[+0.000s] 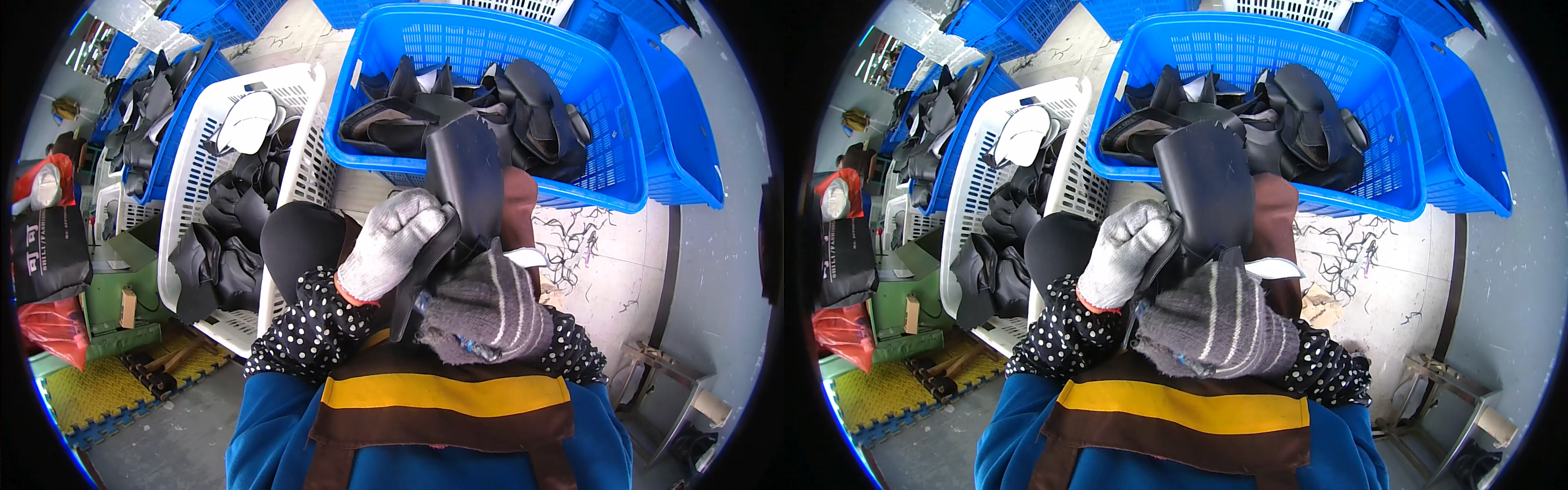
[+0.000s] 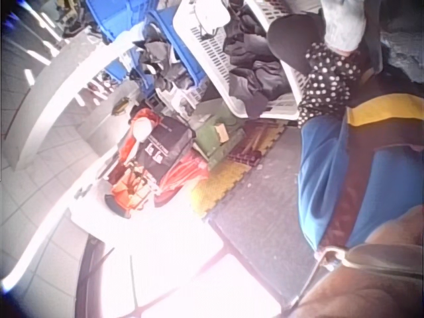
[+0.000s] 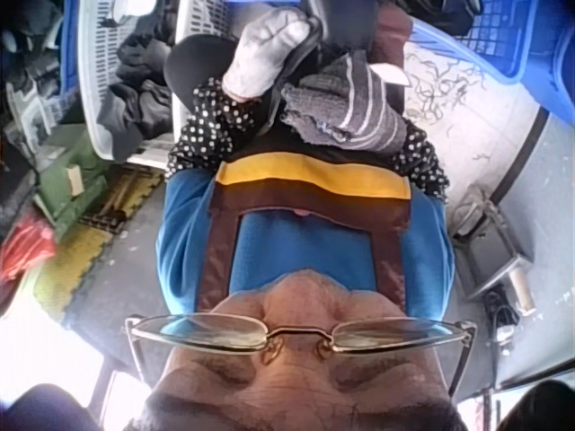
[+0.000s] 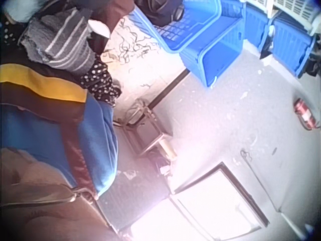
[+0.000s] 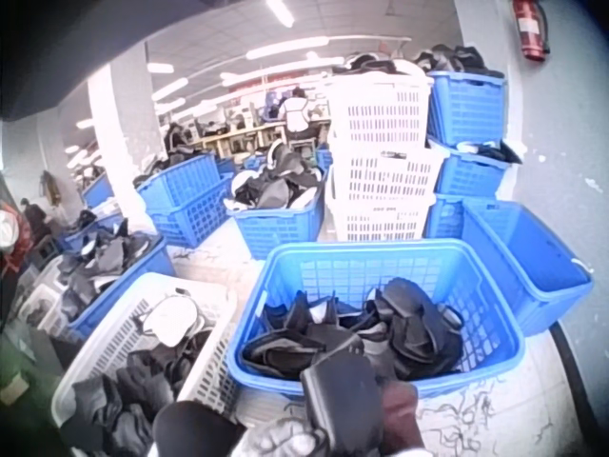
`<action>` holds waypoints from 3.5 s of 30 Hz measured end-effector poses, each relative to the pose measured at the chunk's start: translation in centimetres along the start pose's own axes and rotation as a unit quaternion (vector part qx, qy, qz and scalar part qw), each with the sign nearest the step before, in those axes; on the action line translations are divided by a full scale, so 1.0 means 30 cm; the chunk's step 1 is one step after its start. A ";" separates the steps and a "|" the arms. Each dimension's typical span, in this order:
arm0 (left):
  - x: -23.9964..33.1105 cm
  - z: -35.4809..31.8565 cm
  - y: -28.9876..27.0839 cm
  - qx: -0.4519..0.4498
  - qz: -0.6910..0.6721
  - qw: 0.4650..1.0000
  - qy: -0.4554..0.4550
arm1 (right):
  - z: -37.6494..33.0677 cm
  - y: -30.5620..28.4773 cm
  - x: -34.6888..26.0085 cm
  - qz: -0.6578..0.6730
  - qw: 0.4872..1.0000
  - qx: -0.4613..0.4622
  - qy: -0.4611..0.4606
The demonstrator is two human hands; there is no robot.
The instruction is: The person sits on the floor and repeatedly picks up black shoes from a white basket, wipes them with a small tool, and places them into a blue basket. The person handles each shoe individually, turning it over to wipe different surfaces before moving to the next one.
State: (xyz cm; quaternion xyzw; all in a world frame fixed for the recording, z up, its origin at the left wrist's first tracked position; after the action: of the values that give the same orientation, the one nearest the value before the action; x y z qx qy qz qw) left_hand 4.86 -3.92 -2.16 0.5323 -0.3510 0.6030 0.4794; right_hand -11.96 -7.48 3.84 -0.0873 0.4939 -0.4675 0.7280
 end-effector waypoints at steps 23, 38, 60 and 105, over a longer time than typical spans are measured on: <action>0.101 0.017 -0.143 0.310 0.172 0.931 0.082 | 0.083 -0.050 0.064 0.113 0.992 -0.026 0.042; 0.193 0.011 0.074 -0.205 0.563 0.713 0.364 | -0.058 -0.139 0.426 0.424 0.777 0.396 0.246; 0.134 -0.079 0.093 -0.254 0.578 0.657 0.412 | -0.121 -0.166 0.544 0.552 0.699 0.247 0.383; 0.066 0.284 -0.011 -0.012 0.429 0.869 0.246 | -0.034 -0.137 0.126 0.042 0.996 0.027 0.072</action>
State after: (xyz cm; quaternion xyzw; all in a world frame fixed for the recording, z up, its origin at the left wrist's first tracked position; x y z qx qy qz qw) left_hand 7.84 -11.37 1.32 0.1585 -0.4228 0.8563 0.2508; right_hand -14.93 -12.28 3.35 -0.0124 0.5356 -0.4546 0.7116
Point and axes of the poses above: each hand's wrist, its own z-axis towards the middle knuckle, its own y-axis out of the palm, x = y × z, the point moved 5 cm from there along z, towards the middle knuckle, and after that the axes turned 14 degrees about y, right-handed, at the moved point
